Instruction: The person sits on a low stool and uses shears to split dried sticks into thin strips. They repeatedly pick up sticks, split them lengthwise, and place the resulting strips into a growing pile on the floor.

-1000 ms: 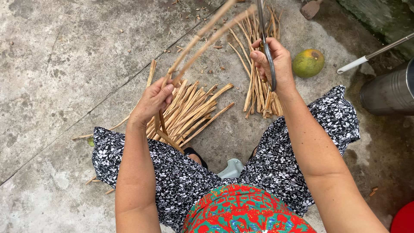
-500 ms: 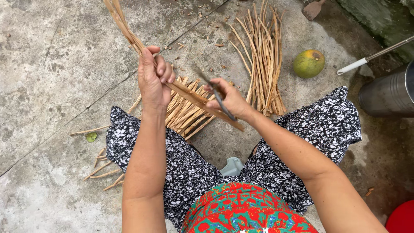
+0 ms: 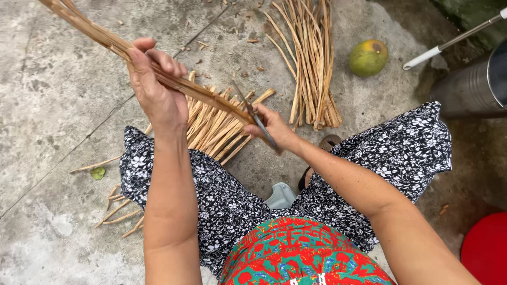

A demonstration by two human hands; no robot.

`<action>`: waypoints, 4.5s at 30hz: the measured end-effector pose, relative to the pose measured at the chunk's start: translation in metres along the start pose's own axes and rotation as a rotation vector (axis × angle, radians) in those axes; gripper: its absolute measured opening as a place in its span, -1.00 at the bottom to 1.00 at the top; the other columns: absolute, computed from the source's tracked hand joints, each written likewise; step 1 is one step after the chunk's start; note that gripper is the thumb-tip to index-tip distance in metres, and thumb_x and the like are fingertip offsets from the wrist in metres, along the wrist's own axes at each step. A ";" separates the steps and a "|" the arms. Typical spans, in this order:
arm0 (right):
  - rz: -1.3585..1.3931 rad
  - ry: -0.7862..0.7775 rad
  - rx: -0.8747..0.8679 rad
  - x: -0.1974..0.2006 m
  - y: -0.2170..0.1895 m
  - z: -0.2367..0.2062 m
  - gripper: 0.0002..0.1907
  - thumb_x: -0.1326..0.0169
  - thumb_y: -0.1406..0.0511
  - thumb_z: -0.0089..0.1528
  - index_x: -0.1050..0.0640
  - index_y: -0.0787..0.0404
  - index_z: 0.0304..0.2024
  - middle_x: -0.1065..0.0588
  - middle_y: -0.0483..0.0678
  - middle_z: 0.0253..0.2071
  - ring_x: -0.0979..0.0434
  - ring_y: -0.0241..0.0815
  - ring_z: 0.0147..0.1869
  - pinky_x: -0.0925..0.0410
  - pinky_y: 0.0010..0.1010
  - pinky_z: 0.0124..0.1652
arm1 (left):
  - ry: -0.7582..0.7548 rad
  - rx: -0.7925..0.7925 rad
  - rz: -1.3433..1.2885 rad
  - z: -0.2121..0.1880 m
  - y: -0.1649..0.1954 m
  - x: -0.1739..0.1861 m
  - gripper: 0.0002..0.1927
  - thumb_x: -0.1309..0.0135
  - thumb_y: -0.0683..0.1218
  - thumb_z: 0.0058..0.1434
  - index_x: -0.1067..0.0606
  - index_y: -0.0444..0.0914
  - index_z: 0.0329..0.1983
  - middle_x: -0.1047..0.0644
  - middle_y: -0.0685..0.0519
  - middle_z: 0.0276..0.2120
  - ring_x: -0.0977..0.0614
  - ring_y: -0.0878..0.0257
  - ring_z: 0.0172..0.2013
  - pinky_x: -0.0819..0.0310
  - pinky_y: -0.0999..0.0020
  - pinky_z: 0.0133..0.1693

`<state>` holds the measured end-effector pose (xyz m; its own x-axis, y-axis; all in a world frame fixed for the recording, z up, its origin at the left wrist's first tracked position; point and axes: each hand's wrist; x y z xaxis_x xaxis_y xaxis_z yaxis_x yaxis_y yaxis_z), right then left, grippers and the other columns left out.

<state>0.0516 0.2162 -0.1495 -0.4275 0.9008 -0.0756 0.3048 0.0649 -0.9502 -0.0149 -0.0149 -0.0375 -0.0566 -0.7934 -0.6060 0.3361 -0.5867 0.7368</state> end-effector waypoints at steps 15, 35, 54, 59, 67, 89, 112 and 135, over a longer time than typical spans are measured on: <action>-0.579 1.128 -0.134 0.189 0.046 0.042 -0.68 -0.31 0.33 0.16 -0.48 0.12 -0.09 -0.60 -0.02 -0.26 -0.62 -0.09 -0.17 -0.46 -0.17 -0.12 | 0.187 0.333 0.553 -0.013 -0.015 0.019 -0.51 -0.06 0.05 0.49 -0.31 -0.25 0.36 -0.52 -0.01 0.08 -0.65 0.35 -0.20 -0.62 0.46 -0.16; -0.802 0.886 -0.702 0.164 0.062 0.049 -0.29 -0.31 0.09 0.12 -0.36 0.03 0.27 -0.55 0.00 -0.02 -0.51 0.03 0.10 -0.37 -0.01 0.09 | 0.771 0.492 1.054 0.028 -0.059 0.205 -0.70 -0.07 -0.06 0.34 -0.42 -0.18 0.11 -0.59 0.09 -0.19 -0.64 0.38 -0.39 -0.57 0.51 -0.45; -0.606 0.713 -0.180 0.165 0.020 0.023 -0.34 -0.37 0.28 0.23 -0.39 0.22 0.32 -0.55 0.01 0.11 -0.54 -0.19 0.18 -0.45 -0.31 0.11 | 0.372 1.089 1.706 0.043 -0.146 0.328 -0.16 -0.26 0.02 0.20 -0.11 -0.12 0.47 -0.21 -0.11 0.37 -0.28 -0.15 0.31 -0.20 -0.01 0.28; -0.764 0.695 -0.550 0.176 -0.018 -0.015 -0.31 -0.31 0.35 0.19 -0.39 0.19 0.36 -0.55 0.01 0.16 -0.55 -0.11 0.03 -0.45 -0.23 -0.04 | 0.263 1.003 1.745 0.068 -0.161 0.338 0.16 -0.41 0.12 -0.01 0.09 -0.10 0.49 -0.07 -0.11 0.44 -0.08 -0.14 0.40 0.07 -0.14 0.27; -0.367 0.688 -0.396 0.183 -0.001 -0.005 -0.41 -0.21 0.40 0.22 -0.39 0.27 0.30 -0.56 0.04 0.10 -0.55 -0.21 0.18 -0.43 -0.39 0.12 | 0.013 1.237 1.804 0.068 -0.179 0.312 -0.04 -0.40 0.27 -0.06 -0.25 -0.07 0.35 -0.42 -0.06 0.16 -0.41 0.01 0.22 -0.18 -0.14 0.28; -0.105 0.480 -0.013 0.119 -0.076 -0.051 -0.43 -0.20 0.40 0.21 -0.41 0.24 0.28 -0.59 0.02 -0.02 -0.60 -0.24 0.06 -0.48 -0.47 0.05 | -0.328 0.777 0.739 0.102 -0.103 0.078 -0.72 0.11 0.07 0.51 -0.53 -0.13 0.04 -0.40 0.21 -0.58 -0.36 0.44 -0.61 -0.26 0.56 -0.59; 0.304 0.365 0.554 0.088 -0.124 -0.097 -0.53 -0.26 0.42 0.27 -0.38 0.14 0.18 -0.59 0.00 -0.01 -0.58 -0.32 -0.02 -0.46 -0.54 -0.08 | -0.708 0.787 0.711 -0.080 -0.043 -0.088 -0.52 -0.05 0.12 0.38 -0.39 -0.16 0.29 -0.42 0.22 -0.34 -0.44 0.43 -0.38 -0.35 0.50 -0.35; -0.248 0.204 0.180 0.085 -0.111 -0.089 -0.38 -0.32 0.10 0.11 -0.47 0.09 0.18 -0.53 -0.15 -0.10 -0.56 -0.32 -0.02 -0.48 -0.45 0.00 | -0.181 0.642 0.329 -0.045 -0.007 -0.052 -0.75 -0.25 -0.12 0.24 -0.46 -0.20 -0.08 -0.60 0.09 -0.42 -0.37 0.51 -0.61 -0.18 0.63 -0.58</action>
<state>0.0569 0.3241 -0.0240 -0.2854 0.9355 0.2084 0.0510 0.2319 -0.9714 0.0283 0.0376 -0.0245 -0.2206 -0.9263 -0.3055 -0.2504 -0.2490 0.9356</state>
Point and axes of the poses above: each hand's wrist, its own z-axis towards the middle knuckle, its own x-axis out of the back of the hand, y = z × x
